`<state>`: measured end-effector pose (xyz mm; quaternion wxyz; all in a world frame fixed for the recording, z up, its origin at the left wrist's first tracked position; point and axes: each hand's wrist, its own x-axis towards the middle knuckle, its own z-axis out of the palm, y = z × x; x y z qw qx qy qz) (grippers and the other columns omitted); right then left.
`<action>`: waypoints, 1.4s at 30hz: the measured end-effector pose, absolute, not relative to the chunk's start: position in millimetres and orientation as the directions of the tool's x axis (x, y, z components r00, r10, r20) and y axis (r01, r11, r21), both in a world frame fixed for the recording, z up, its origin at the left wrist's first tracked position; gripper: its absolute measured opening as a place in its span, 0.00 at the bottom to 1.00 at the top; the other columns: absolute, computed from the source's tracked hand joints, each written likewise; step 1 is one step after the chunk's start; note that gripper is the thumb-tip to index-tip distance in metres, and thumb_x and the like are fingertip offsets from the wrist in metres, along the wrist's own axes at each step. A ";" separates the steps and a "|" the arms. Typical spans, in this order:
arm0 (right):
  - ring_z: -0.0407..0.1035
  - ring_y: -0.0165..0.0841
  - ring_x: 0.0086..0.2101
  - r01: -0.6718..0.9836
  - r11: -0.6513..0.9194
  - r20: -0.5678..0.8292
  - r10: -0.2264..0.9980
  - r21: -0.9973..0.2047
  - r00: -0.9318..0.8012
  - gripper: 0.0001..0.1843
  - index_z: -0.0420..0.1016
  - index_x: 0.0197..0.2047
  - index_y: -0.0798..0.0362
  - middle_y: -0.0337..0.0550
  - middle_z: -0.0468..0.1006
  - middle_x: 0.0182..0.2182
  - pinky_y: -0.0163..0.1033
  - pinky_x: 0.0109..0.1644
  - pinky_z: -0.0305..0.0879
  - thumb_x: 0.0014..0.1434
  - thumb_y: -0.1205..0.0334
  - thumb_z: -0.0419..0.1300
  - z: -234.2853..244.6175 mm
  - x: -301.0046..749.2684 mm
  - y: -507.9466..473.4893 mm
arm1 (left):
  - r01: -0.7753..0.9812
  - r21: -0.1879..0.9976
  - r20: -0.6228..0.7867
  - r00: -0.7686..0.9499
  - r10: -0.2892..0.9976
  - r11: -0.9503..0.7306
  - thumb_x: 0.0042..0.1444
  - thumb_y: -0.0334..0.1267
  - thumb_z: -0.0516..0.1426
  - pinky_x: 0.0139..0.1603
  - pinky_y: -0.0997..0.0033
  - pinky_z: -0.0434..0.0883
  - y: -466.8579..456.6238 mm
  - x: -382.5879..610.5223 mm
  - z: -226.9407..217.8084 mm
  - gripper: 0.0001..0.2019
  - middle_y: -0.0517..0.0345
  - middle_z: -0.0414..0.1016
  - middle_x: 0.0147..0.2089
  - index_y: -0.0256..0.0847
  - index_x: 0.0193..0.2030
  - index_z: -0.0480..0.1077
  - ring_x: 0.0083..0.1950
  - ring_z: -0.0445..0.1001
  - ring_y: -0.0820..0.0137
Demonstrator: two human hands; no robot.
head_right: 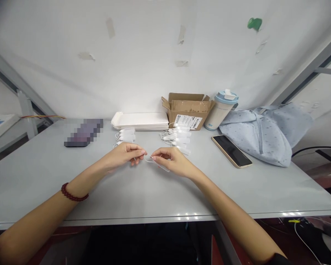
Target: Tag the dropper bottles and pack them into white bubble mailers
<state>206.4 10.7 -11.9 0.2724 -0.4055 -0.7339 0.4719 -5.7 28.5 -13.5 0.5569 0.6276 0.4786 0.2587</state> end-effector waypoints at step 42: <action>0.66 0.29 0.29 0.313 0.295 0.118 0.869 -0.903 -0.480 0.12 0.75 0.35 0.55 0.42 0.76 0.31 0.36 0.33 0.63 0.58 0.55 0.57 -20.2 199.5 9.6 | 0.308 0.951 -0.171 0.539 0.825 -0.004 0.54 0.44 0.58 0.30 0.73 0.65 27.2 -7.7 -17.4 0.12 0.56 0.73 0.30 0.36 0.32 0.73 0.27 0.68 0.74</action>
